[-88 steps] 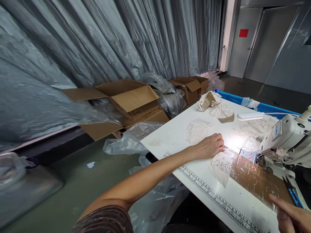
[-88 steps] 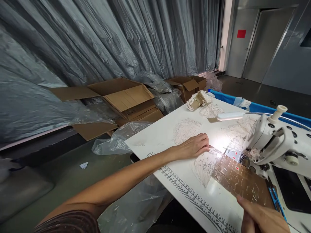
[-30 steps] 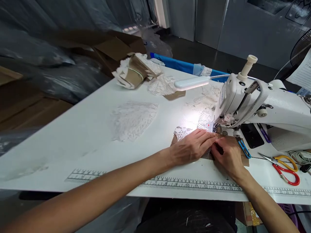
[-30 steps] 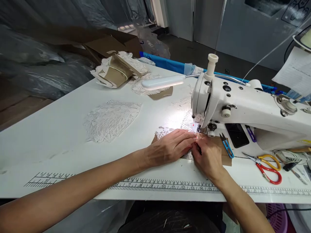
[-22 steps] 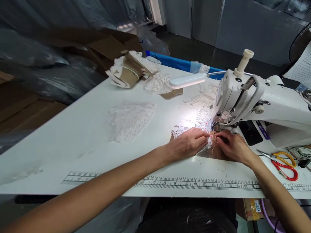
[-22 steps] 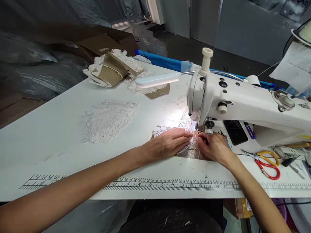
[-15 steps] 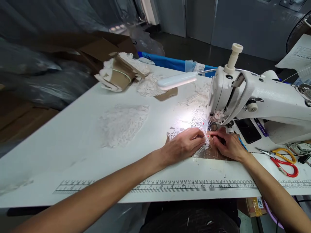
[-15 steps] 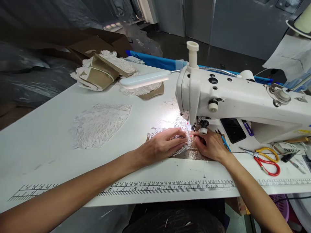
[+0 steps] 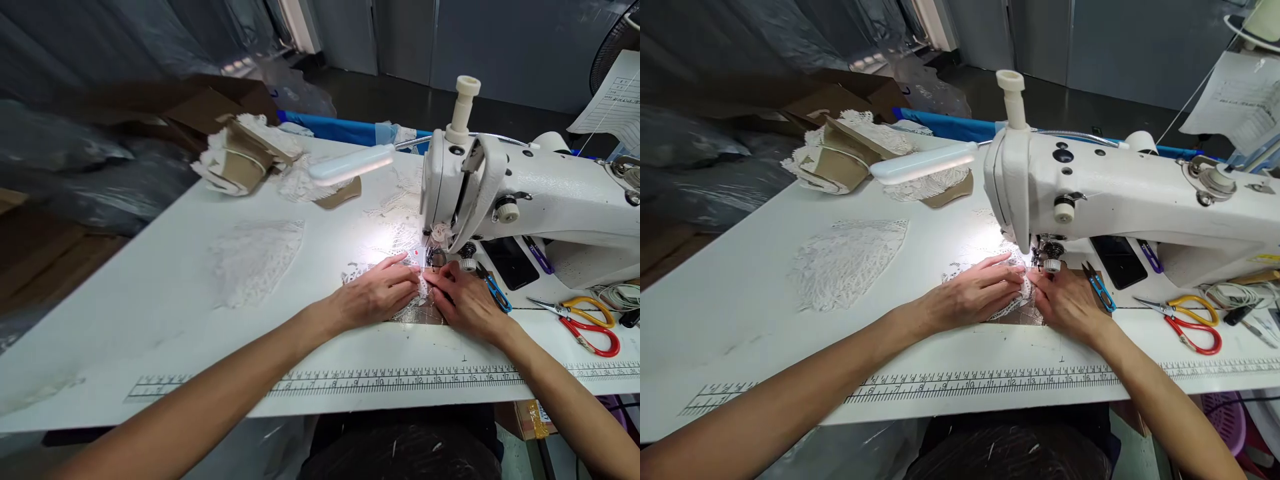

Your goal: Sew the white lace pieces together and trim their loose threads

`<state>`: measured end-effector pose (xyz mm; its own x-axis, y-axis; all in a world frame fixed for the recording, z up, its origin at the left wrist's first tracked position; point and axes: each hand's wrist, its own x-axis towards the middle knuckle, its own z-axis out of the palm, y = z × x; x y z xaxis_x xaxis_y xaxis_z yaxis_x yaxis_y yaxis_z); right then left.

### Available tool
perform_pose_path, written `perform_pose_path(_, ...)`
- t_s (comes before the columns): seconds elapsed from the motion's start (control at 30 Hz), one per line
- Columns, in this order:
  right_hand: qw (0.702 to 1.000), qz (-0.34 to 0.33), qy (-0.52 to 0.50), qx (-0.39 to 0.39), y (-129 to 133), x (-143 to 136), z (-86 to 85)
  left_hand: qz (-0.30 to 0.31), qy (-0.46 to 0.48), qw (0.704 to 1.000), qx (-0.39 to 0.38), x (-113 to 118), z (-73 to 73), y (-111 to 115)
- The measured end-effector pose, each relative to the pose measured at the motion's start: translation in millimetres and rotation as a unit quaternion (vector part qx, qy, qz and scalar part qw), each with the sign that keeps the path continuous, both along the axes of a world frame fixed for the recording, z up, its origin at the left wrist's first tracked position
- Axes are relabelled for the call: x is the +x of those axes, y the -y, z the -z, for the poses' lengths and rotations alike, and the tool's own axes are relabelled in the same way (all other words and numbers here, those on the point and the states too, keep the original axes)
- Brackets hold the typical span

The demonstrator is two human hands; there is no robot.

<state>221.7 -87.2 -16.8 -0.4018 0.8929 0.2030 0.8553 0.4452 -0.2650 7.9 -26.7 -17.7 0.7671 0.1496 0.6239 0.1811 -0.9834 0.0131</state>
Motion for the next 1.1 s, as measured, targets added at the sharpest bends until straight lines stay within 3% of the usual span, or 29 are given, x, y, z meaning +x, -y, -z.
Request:
perform_pose_path(0.2,0.987,-0.001,-0.148,-0.059,1.1,9.4,-5.7,-0.013,0.016,1.0,0.001,0.8,3.0,-0.7)
perform_pose_path(0.43,0.982,0.008,-0.187,-0.019,0.8,5.3,0.2,-0.003,0.017,1.0,-0.009,-1.0,5.9,-1.8)
perform_pose_path(0.83,0.992,-0.011,-0.123,-0.007,2.5,8.7,0.8,-0.004,-0.007,1.0,0.001,-2.9,7.9,-1.4)
perform_pose_path(1.1,0.994,-0.101,-0.049,0.012,5.8,8.7,-5.3,0.003,-0.012,1.0,-0.029,-4.9,11.2,-1.6)
